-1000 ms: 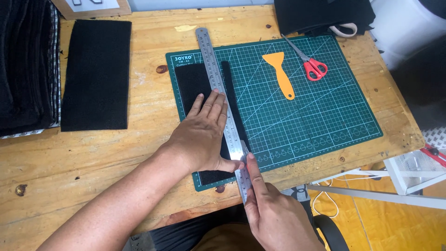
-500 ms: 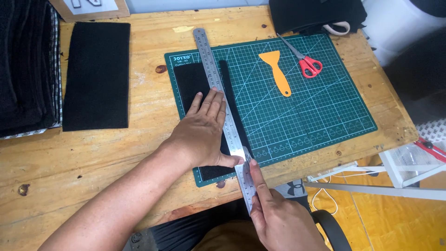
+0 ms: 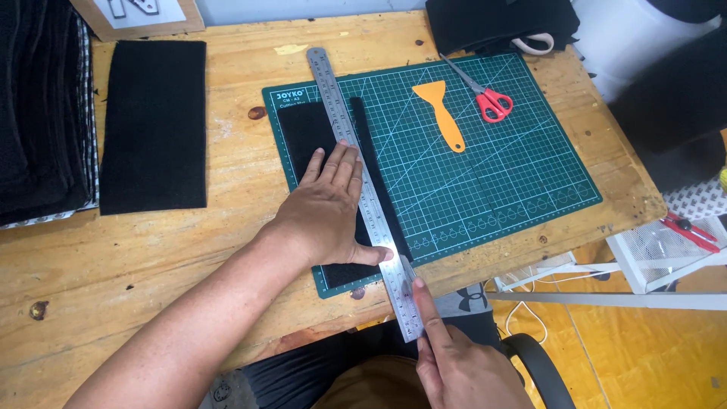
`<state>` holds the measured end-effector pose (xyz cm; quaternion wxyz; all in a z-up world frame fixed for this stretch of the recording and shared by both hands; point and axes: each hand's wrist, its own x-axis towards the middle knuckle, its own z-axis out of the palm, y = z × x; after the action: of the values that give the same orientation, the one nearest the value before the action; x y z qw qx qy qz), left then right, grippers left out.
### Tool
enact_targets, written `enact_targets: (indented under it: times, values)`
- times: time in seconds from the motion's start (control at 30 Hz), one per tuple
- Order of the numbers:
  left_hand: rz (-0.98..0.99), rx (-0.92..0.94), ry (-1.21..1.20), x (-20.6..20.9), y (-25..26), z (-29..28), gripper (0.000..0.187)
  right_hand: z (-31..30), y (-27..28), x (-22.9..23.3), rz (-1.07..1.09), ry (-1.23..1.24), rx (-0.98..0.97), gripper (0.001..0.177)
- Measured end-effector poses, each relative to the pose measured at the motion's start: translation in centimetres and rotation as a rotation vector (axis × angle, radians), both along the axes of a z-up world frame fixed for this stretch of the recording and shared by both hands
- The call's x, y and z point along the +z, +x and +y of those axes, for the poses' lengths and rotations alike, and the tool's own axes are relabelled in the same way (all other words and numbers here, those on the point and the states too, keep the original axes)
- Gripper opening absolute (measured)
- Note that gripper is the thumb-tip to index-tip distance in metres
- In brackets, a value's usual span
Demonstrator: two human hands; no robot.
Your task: Cutting a piece of black foam material using a metal ruler and a utility knife on a cutting mat.
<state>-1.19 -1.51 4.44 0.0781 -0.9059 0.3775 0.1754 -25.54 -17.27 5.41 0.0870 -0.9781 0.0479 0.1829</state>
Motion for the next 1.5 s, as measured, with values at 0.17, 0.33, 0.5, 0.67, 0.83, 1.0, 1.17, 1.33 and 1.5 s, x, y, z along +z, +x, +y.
enact_targets:
  times: [0.17, 0.33, 0.5, 0.67, 0.83, 1.0, 1.17, 1.33, 1.5]
  values:
    - [-0.011, -0.008, -0.054, -0.6, 0.1, 0.2, 0.156, -0.6, -0.7, -0.9, 0.036, -0.004, -0.032, 0.087]
    - [0.046, 0.001, -0.003, 0.5, 0.0, 0.2, 0.153, -0.5, -0.8, -1.0, 0.139, -0.047, -0.132, 0.086]
    - [0.036, -0.016, -0.026, 0.6, -0.1, 0.3, 0.153, -1.4, 0.2, 1.6, 0.377, -0.039, -0.341, 0.087]
    - [0.096, 0.034, 0.063, 3.1, -0.4, 0.0, 0.149, -4.5, 3.1, 4.4, -0.080, 0.185, -0.510, 0.055]
    - [0.124, 0.036, 0.037, 3.1, -0.6, 0.1, 0.147, -6.7, 5.6, 5.3, -0.398, 0.470, -0.595, 0.044]
    - [0.100, 0.031, -0.029, 2.5, -0.4, 0.2, 0.150, -6.3, 7.8, 4.7, -0.429, 0.580, -0.601, 0.048]
    - [0.084, 0.013, -0.054, 1.9, -0.3, 0.5, 0.149, -6.8, 9.4, 4.3, -0.511, 0.650, -0.550, 0.045]
    - [0.026, -0.009, -0.102, 0.5, 0.0, 0.6, 0.151, -4.4, 9.4, 6.2, -0.206, 0.663, -0.505, 0.071]
    - [0.042, 0.001, -0.088, 0.6, -0.1, 0.4, 0.151, -2.2, 9.8, 6.5, 0.086, 0.312, -0.329, 0.082]
